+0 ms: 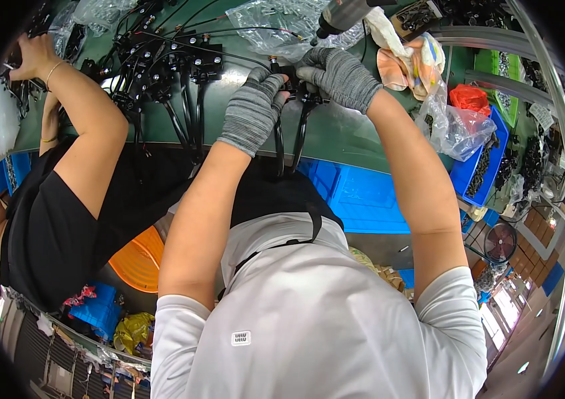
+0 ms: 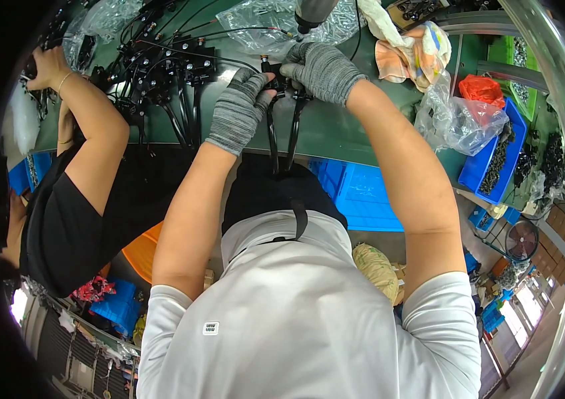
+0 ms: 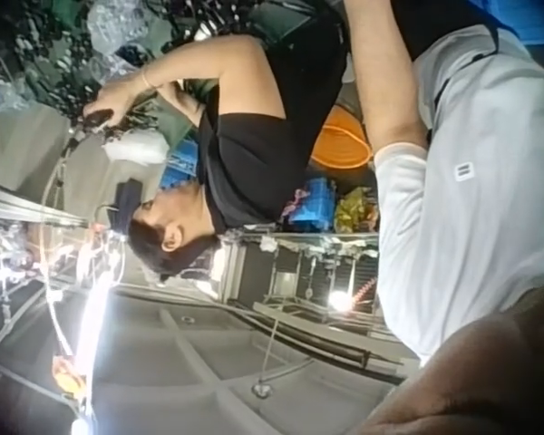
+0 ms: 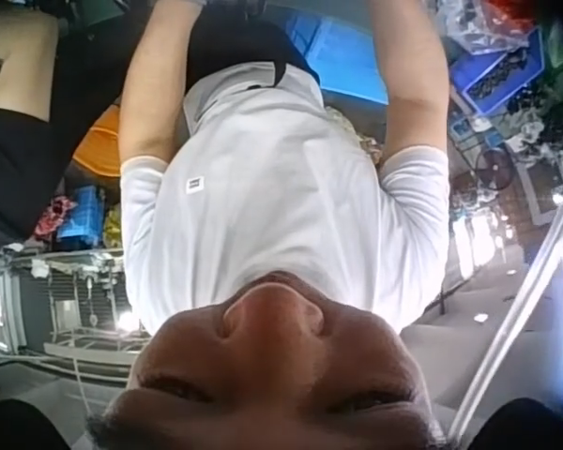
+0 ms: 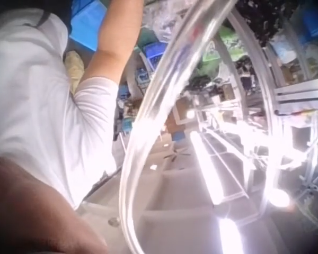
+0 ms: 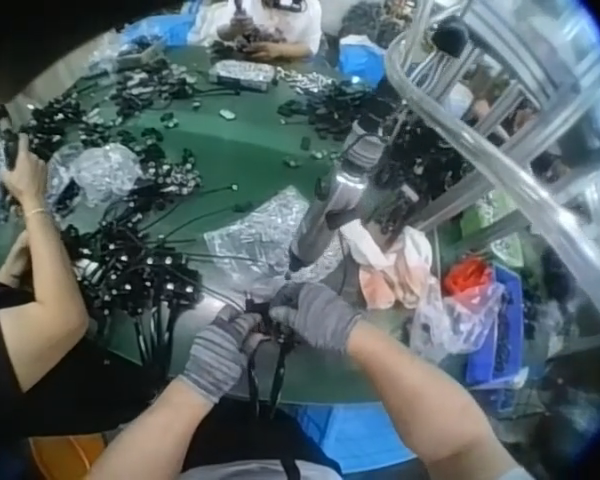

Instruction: Assembling and inspecting small metal components at a workbench in a factory setting.

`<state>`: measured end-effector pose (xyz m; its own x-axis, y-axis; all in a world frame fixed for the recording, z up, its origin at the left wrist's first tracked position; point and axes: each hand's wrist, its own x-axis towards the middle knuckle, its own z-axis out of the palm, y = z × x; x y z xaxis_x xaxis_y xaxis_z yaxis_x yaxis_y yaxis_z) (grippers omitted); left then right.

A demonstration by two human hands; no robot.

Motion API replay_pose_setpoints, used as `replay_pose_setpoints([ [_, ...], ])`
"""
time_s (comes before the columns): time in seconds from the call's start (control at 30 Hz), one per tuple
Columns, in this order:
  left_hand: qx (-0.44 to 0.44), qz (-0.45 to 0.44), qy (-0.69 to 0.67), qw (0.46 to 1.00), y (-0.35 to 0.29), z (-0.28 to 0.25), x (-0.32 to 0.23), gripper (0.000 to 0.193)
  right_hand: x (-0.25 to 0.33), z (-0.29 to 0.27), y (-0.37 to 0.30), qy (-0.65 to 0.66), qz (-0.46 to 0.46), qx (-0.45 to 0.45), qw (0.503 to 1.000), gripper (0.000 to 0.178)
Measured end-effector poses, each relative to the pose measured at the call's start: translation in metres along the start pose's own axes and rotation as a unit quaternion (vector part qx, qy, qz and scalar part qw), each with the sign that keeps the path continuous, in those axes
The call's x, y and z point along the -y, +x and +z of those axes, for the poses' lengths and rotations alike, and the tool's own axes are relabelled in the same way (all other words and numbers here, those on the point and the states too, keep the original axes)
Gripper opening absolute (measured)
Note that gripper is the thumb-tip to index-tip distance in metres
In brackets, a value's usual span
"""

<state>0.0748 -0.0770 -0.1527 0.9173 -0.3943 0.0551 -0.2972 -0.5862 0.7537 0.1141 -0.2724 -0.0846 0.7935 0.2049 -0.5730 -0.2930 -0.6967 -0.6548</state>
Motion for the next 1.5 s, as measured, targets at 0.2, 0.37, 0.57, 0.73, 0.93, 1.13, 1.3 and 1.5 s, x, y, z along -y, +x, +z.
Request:
replay_pose_setpoints([
  [0.2, 0.006, 0.003, 0.001, 1.0, 0.002, 0.0, 0.002, 0.031, -0.002, 0.004, 0.003, -0.051, -0.046, -0.001, 0.998, 0.03],
  [0.37, 0.024, 0.009, -0.01, 1.0, 0.004, -0.003, 0.007, 0.034, -0.007, 0.008, 0.005, -0.196, -0.102, -0.057, 0.974, 0.035],
  [0.57, 0.029, 0.021, -0.03, 0.999, 0.006, 0.002, 0.014, 0.035, -0.001, 0.015, -0.001, -0.214, -0.066, -0.062, 0.973, 0.037],
  [0.73, 0.034, 0.005, -0.056, 0.998, 0.003, 0.001, 0.019, 0.032, -0.006, 0.006, -0.011, -0.156, -0.108, -0.127, 0.974, 0.036],
  [0.93, 0.016, 0.017, -0.067, 0.997, 0.002, 0.005, 0.023, 0.033, -0.008, 0.015, -0.03, -0.193, -0.247, -0.183, 0.932, 0.028],
  [1.13, 0.046, 0.008, -0.046, 0.998, 0.005, 0.002, 0.015, 0.032, 0.006, 0.031, -0.03, -0.18, -0.228, -0.177, 0.94, 0.022],
  [1.3, 0.027, 0.019, -0.014, 0.999, 0.004, 0.004, 0.021, 0.036, 0.001, 0.035, -0.015, -0.209, -0.238, -0.152, 0.936, 0.017],
  [1.5, 0.052, -0.002, 0.001, 0.999, 0.003, 0.002, 0.021, 0.039, 0.005, 0.038, -0.009, -0.315, -0.251, -0.158, 0.901, 0.018],
])
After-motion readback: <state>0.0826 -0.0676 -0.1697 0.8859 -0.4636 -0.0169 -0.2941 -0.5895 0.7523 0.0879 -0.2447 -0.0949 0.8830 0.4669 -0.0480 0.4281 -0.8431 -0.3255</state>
